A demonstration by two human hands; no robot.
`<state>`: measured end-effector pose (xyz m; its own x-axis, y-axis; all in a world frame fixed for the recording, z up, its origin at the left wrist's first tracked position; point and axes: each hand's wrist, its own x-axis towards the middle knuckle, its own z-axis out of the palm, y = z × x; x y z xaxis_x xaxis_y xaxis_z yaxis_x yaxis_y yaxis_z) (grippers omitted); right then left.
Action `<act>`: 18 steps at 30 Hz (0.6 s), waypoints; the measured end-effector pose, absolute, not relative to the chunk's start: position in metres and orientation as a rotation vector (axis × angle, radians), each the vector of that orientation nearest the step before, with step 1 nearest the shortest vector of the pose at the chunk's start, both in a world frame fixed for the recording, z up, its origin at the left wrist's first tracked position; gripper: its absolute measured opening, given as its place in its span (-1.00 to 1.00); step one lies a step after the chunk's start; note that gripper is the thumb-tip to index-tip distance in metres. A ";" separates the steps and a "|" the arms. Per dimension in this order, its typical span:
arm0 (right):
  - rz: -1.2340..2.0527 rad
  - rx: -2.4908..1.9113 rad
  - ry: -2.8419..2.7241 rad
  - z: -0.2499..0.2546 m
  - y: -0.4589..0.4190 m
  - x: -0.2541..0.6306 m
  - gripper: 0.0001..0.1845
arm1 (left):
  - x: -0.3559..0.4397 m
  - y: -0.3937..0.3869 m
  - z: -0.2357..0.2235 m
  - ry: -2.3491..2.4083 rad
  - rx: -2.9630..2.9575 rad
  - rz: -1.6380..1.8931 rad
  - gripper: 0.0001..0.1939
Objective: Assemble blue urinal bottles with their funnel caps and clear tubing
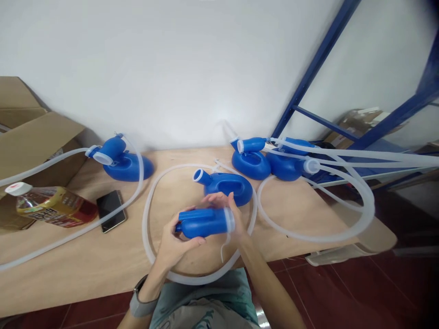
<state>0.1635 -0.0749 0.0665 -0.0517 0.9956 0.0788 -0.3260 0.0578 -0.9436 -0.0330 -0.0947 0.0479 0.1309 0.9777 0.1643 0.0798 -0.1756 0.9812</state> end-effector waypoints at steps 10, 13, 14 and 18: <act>1.560 -0.942 -1.063 0.113 -0.097 0.163 -0.18 | -0.063 -0.097 0.068 0.816 2.663 1.096 -0.33; 1.596 -1.000 -0.940 0.116 -0.100 0.162 -0.18 | -0.061 -0.100 0.068 0.806 2.972 1.033 -0.51; 1.605 -1.011 -0.893 0.114 -0.099 0.162 -0.21 | -0.059 -0.098 0.069 0.792 3.053 1.011 -0.53; 1.630 -1.011 -0.666 0.099 -0.096 0.164 -0.33 | -0.044 -0.084 0.084 0.669 3.290 1.094 -0.61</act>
<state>0.1635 -0.0962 0.0990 -0.0858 0.9553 -0.2829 -0.4840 -0.2881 -0.8263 -0.0435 -0.0843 0.0842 0.7460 0.2223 0.6277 0.4575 -0.8561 -0.2406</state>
